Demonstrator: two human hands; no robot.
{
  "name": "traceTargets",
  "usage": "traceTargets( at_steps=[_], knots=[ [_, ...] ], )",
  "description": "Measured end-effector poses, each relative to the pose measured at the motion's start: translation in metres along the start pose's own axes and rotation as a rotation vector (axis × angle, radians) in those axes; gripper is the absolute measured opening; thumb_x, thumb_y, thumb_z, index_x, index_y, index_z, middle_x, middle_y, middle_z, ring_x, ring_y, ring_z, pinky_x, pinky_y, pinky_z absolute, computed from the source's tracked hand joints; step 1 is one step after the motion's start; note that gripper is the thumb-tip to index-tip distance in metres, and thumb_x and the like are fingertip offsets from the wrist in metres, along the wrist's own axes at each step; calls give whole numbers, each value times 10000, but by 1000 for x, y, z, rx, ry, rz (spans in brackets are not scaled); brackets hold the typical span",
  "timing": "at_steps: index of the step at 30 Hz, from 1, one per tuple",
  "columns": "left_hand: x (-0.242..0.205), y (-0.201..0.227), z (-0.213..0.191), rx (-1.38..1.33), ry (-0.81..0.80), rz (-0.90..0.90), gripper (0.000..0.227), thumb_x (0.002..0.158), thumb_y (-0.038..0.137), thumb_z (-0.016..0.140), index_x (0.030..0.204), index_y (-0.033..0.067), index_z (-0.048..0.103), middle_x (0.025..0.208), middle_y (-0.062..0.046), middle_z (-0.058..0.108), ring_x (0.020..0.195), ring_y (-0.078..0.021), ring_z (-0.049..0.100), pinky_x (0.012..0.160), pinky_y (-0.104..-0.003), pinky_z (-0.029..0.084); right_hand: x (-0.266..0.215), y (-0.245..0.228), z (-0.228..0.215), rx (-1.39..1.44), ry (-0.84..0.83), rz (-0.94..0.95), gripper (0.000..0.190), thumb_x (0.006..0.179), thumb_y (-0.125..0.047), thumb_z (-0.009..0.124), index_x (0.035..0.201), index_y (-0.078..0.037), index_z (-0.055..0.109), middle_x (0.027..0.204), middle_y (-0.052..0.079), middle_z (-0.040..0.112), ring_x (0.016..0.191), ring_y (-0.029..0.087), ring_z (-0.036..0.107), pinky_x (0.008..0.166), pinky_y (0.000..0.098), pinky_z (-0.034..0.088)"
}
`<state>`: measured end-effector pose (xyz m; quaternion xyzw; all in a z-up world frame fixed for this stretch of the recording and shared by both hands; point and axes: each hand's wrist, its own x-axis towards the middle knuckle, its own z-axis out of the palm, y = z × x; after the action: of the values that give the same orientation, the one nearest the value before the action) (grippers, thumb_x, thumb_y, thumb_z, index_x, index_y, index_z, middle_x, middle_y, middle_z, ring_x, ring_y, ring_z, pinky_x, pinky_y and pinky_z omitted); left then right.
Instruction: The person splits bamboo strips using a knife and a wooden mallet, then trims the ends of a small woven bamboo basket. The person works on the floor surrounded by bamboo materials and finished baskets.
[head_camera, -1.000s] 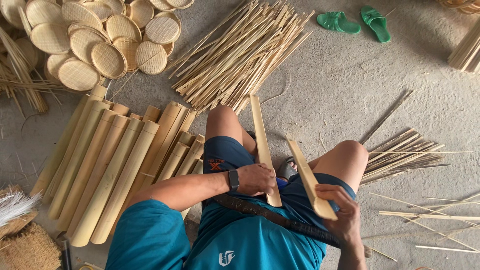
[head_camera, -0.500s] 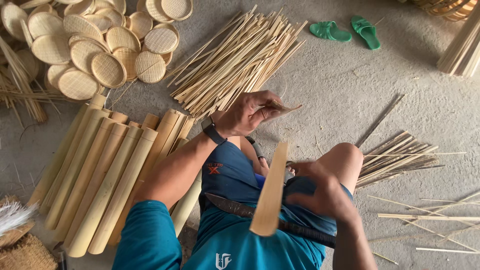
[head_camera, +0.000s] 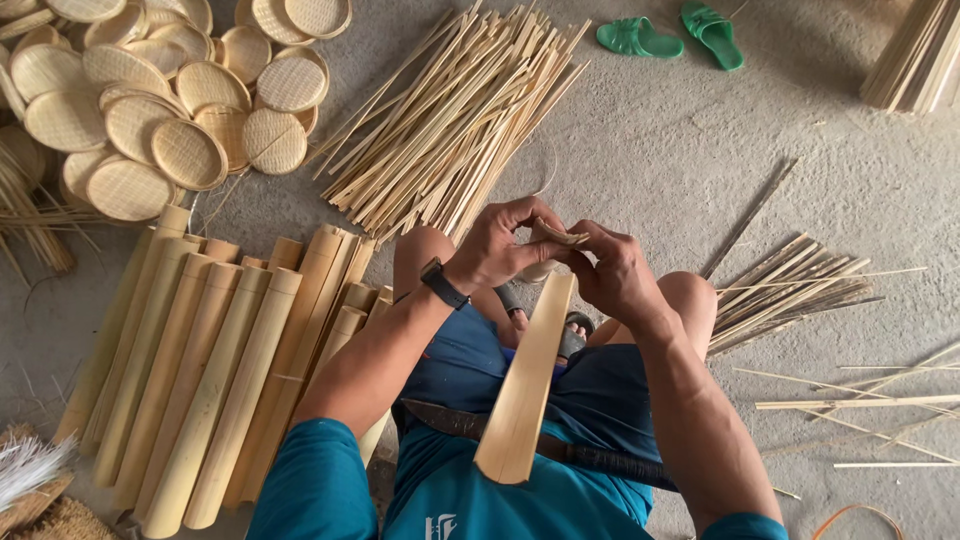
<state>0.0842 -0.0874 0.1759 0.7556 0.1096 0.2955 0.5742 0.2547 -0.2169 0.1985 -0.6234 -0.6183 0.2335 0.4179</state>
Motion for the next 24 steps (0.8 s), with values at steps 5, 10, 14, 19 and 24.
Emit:
traceTargets(
  at_steps=[5, 10, 14, 19, 24],
  knots=[
    [6, -11, 5, 5, -30, 17, 210, 920, 211, 826, 985, 91, 666, 916, -24, 761, 865, -114, 725, 799, -279, 578, -11, 14, -6, 103, 83, -43, 124, 926, 39, 697, 1008, -52, 677, 935, 78, 750, 856, 175, 759, 705, 296, 593],
    [6, -11, -20, -40, -25, 59, 124, 975, 167, 788, 1007, 112, 682, 880, -7, 780, 782, -91, 743, 779, -290, 625, -34, 36, -16, -49, 103, 189, 147, 906, 30, 748, 1007, -76, 765, 982, 72, 791, 863, 166, 761, 701, 308, 599],
    [-14, -2, -31, 31, -10, 4, 168, 953, 129, 804, 1014, 113, 649, 955, -23, 781, 898, -129, 767, 799, -299, 623, -43, 78, -49, 137, 395, 212, 125, 1064, 61, 628, 1060, -2, 735, 1034, 108, 784, 954, 171, 762, 879, 331, 633],
    [-14, -4, -14, 115, 87, -9, 230, 911, 76, 821, 1069, 89, 655, 899, -41, 773, 844, -142, 751, 775, -296, 587, -57, 82, -60, 350, 388, 157, 117, 1032, 62, 635, 1138, 21, 610, 1057, 139, 741, 1020, 201, 736, 935, 326, 612],
    [12, -15, 1, 307, -44, 58, 226, 900, 131, 814, 1027, 87, 632, 929, -68, 734, 873, -199, 740, 779, -345, 595, -34, 28, -42, 332, 292, 213, 420, 888, -3, 779, 1274, -13, 616, 994, 110, 701, 944, 176, 685, 854, 320, 589]
  ],
)
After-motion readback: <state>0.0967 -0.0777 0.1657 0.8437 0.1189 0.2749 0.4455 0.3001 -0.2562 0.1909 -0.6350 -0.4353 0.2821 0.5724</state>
